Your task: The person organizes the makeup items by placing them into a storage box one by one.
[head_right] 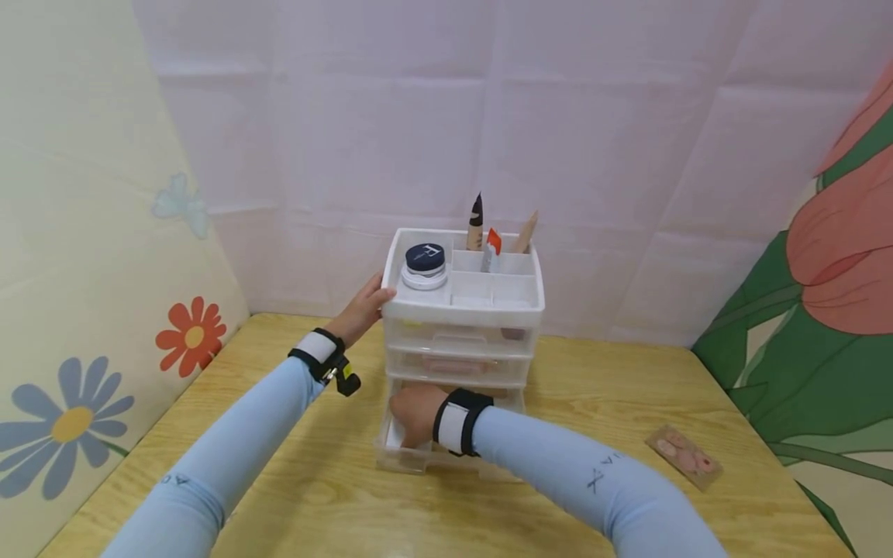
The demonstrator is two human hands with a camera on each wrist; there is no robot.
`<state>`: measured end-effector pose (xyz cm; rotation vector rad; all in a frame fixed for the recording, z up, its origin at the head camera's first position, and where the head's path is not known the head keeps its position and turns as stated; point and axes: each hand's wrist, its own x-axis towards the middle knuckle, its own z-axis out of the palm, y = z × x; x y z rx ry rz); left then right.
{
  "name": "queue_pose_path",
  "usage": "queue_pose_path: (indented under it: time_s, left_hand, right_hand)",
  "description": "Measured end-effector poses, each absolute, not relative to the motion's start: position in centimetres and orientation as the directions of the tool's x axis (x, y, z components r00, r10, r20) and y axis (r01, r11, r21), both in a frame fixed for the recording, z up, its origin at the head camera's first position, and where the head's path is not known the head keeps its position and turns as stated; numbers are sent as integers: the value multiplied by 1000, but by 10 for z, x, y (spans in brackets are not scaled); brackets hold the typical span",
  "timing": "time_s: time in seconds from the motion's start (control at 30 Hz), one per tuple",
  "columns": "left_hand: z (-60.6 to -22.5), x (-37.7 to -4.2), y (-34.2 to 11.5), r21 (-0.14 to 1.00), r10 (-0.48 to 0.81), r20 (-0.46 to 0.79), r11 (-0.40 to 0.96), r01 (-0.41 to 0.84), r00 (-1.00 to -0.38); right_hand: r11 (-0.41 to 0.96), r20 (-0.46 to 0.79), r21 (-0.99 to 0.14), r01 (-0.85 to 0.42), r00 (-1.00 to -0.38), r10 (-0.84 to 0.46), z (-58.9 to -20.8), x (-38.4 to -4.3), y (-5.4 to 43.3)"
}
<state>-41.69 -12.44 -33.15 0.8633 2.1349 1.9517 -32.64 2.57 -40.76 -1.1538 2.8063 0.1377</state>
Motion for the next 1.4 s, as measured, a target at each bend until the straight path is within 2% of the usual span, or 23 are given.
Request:
queue_pose_path:
  time_s: [0.33, 0.73, 0.93, 1.03, 1.2, 1.4]
  left_hand:
    - [-334, -422, -127, 949, 486, 275, -1, 314, -830]
    - [-334, -425, -129, 948, 491, 282, -14, 316, -824]
    - [-332, -426, -132, 953, 489, 265, -1, 303, -831]
    - [-330, -426, -135, 954, 486, 265, -4, 301, -833]
    - [-330, -427, -141, 954, 477, 262, 4, 300, -839]
    - [-332, -428, -144, 957, 474, 253, 3, 289, -844]
  right_hand:
    - [700, -98, 34, -714, -699, -708, -403, -326, 26]
    - [732, -117, -53, -679, -724, -680, -344, -309, 59]
    - [798, -107, -119, -591, -791, -602, -314, -291, 96]
    - [833, -105, -193, -518, -833, -543, -307, -284, 120]
    - [857, -63, -296, -421, -887, -457, -309, -275, 164]
    - [903, -56, -306, -303, -941, -334, -325, -264, 223]
